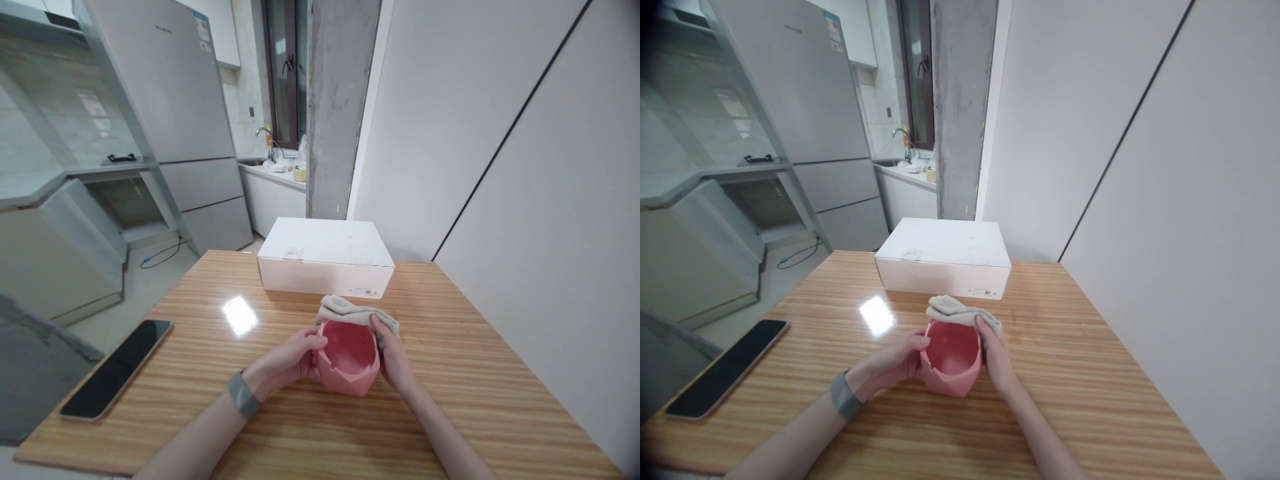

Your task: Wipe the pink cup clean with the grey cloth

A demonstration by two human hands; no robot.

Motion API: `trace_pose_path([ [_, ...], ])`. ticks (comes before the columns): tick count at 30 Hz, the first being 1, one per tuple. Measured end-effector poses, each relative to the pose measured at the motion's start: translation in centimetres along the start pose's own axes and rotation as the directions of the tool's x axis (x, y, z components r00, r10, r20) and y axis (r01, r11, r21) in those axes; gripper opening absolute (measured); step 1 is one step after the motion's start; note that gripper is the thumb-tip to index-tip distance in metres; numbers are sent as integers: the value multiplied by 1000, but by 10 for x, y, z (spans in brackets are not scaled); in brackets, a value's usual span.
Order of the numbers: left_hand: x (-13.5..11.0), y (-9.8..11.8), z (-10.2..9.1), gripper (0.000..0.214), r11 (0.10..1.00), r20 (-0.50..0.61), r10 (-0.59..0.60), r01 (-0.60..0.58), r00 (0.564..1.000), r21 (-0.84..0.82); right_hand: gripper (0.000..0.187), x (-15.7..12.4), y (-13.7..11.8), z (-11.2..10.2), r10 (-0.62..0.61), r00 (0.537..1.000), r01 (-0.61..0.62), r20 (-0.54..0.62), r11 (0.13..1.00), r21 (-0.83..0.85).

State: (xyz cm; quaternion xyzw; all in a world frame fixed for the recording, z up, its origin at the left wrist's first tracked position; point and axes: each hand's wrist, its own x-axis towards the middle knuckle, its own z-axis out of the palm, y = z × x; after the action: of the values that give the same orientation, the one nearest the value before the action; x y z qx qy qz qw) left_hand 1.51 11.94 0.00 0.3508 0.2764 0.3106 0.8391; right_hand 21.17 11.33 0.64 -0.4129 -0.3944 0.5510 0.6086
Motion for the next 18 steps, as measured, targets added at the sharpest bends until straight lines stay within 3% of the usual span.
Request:
trace_pose_path([
  [6, 6, -4, 1, 40, 993, -88, 116, -112, 989, 48, 34, -4, 0, 5, -167, 986, 164, -22, 981, -102],
  [12, 5, -1, 12, 55, 971, -181, 239, -240, 954, 17, 47, -11, 18, 3, -203, 977, 193, -67, 973, -127],
  [18, 8, -9, 17, 55, 940, -276, 290, -326, 916, -95, 50, -16, 37, 10, -251, 962, 228, -108, 955, -190],
])
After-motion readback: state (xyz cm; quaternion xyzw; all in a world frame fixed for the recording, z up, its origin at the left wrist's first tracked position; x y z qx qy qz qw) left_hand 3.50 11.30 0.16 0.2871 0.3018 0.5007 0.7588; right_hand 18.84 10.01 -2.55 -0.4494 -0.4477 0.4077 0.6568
